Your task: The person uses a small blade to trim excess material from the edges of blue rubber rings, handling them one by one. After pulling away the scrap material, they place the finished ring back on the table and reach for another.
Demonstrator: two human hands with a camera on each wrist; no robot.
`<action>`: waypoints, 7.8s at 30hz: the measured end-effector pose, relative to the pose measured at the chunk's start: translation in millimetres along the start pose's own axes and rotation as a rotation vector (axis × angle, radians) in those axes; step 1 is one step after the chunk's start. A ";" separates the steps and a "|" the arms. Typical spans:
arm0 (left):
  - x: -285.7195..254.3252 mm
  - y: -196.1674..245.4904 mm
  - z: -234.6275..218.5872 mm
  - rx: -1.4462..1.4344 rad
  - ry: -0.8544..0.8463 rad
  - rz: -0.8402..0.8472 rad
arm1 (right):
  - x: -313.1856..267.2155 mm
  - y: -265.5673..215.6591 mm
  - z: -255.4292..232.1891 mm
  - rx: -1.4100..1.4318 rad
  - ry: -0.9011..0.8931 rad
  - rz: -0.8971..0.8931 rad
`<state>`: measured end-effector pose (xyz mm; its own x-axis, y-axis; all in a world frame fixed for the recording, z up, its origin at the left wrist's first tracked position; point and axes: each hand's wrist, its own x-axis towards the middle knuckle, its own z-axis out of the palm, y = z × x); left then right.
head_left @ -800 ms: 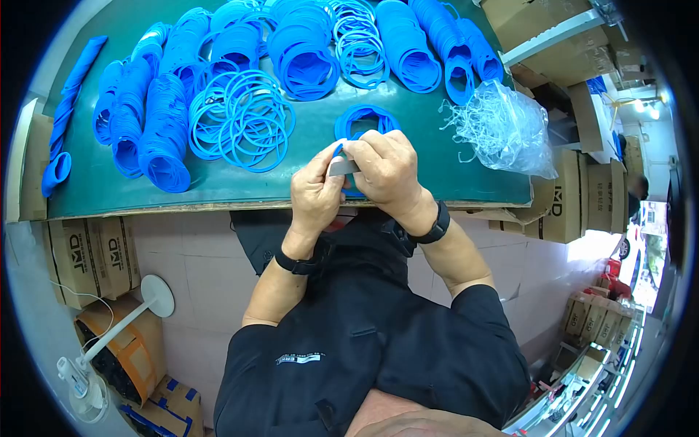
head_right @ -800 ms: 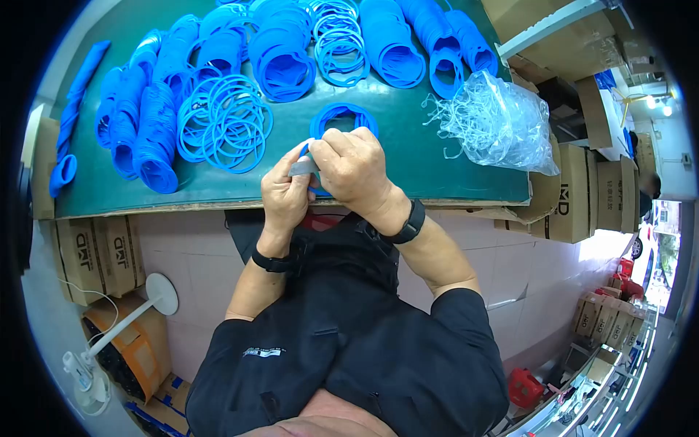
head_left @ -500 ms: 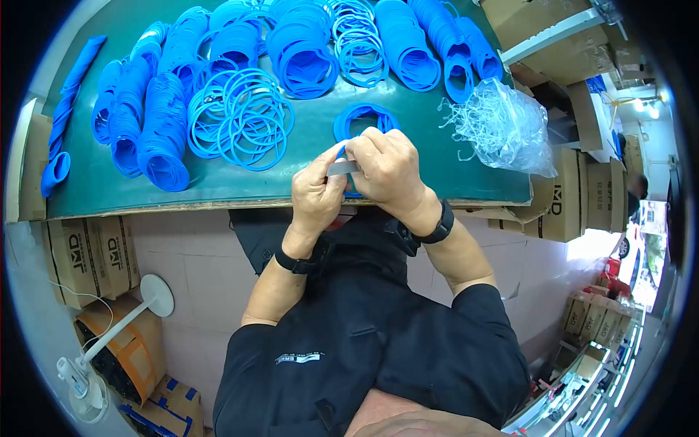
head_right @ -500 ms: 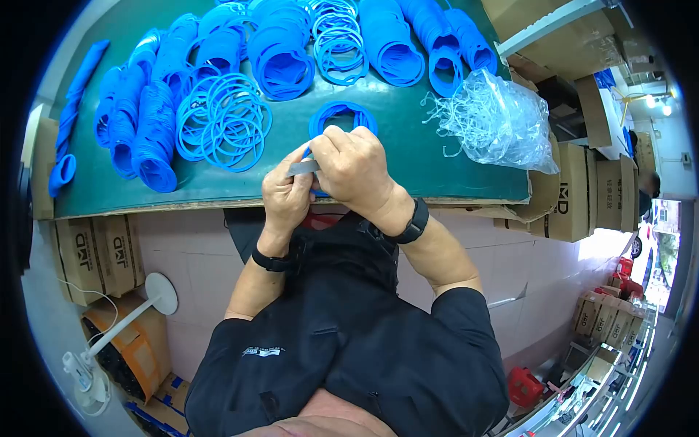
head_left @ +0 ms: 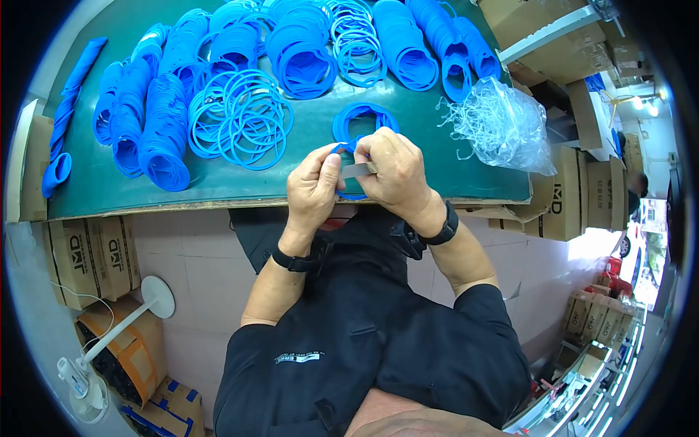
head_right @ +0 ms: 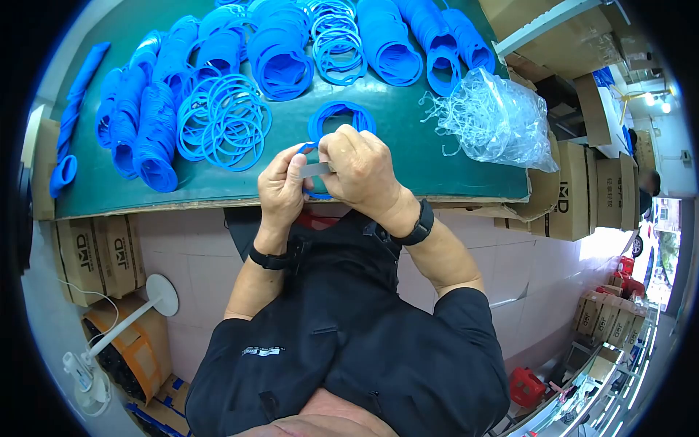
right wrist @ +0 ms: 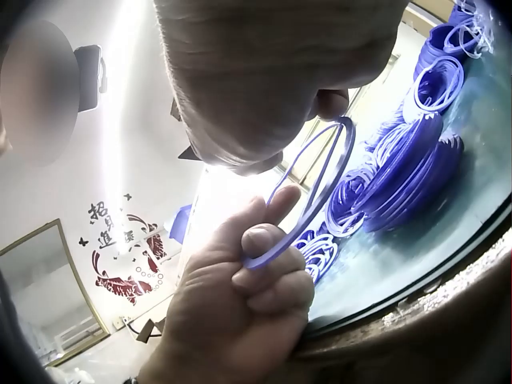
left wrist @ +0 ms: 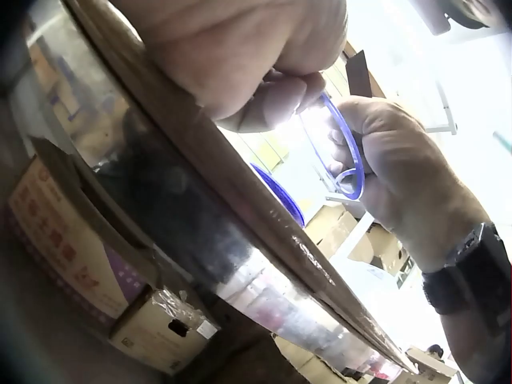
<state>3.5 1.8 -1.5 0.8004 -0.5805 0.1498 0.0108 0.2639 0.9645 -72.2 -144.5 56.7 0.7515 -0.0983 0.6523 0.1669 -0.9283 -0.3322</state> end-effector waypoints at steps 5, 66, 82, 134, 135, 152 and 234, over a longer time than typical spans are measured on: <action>-0.4 4.2 -0.8 -0.027 0.025 -0.057 | -2.9 0.6 -5.4 0.174 0.091 0.163; 20.9 50.7 -15.8 -0.047 0.062 0.037 | 0.2 -2.5 -48.3 0.581 -0.110 0.463; 38.1 33.3 -22.0 -0.548 0.537 -0.102 | -34.4 -22.4 -47.7 0.606 -0.322 0.382; 67.9 -7.8 35.6 0.182 0.214 0.075 | -56.0 101.5 -151.2 -0.277 0.205 0.494; 68.3 -9.9 35.4 0.211 0.212 0.081 | -55.7 111.5 -151.1 -0.291 0.208 0.499; 47.8 -7.3 17.3 0.542 0.155 0.188 | -63.4 151.5 -141.8 -0.610 -0.041 0.479; 12.8 28.3 -4.7 -0.272 0.045 -0.037 | 51.2 42.4 -22.4 0.302 -0.280 0.295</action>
<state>16.9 5.5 26.7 0.8224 -0.5601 0.0999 0.1962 0.4441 0.8743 -40.9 -196.9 91.3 0.9301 -0.2021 0.3068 0.0677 -0.7266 -0.6837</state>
